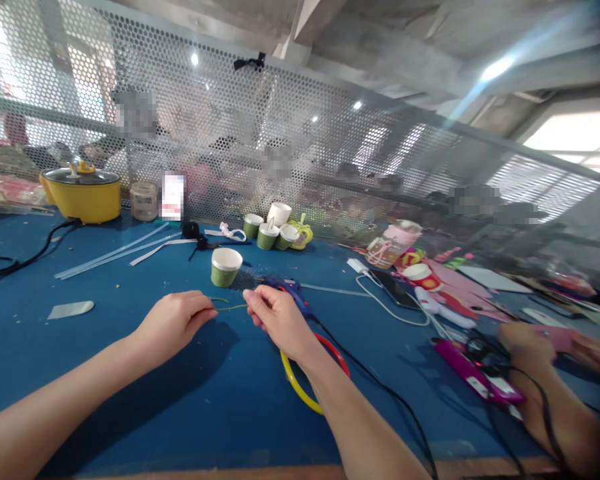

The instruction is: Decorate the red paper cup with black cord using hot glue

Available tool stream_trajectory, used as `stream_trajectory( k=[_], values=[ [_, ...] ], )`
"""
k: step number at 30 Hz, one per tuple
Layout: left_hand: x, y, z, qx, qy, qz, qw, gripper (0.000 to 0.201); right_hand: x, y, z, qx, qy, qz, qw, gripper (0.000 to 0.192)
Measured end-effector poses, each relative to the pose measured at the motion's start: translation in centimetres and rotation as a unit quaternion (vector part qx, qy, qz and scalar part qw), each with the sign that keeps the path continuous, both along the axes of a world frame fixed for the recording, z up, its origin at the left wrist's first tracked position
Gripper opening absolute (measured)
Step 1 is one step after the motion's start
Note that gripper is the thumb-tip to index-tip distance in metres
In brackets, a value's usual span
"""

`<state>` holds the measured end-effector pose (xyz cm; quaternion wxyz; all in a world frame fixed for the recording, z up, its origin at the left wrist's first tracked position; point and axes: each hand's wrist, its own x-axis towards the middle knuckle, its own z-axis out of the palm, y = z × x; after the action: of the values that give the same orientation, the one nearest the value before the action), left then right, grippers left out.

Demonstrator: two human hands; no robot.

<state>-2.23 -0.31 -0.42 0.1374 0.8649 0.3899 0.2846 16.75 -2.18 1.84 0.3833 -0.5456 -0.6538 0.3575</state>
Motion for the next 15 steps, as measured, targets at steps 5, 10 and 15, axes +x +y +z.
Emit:
stream_trajectory(
  k=[5,10,15],
  values=[
    [-0.11,0.05,0.25,0.012,-0.004,0.008,1.0,0.024,-0.07,0.1,-0.13,0.024,0.004,-0.021,0.999,0.033],
    [-0.4,0.19,0.72,-0.022,-0.048,0.053,0.997,0.025,0.05,0.41,-0.02,-0.067,0.226,0.004,0.972,0.039],
    [-0.48,0.56,0.43,-0.099,-0.167,0.105,0.975,0.029,0.0,0.28,0.23,-0.15,0.338,0.077,0.926,0.025]
  ],
)
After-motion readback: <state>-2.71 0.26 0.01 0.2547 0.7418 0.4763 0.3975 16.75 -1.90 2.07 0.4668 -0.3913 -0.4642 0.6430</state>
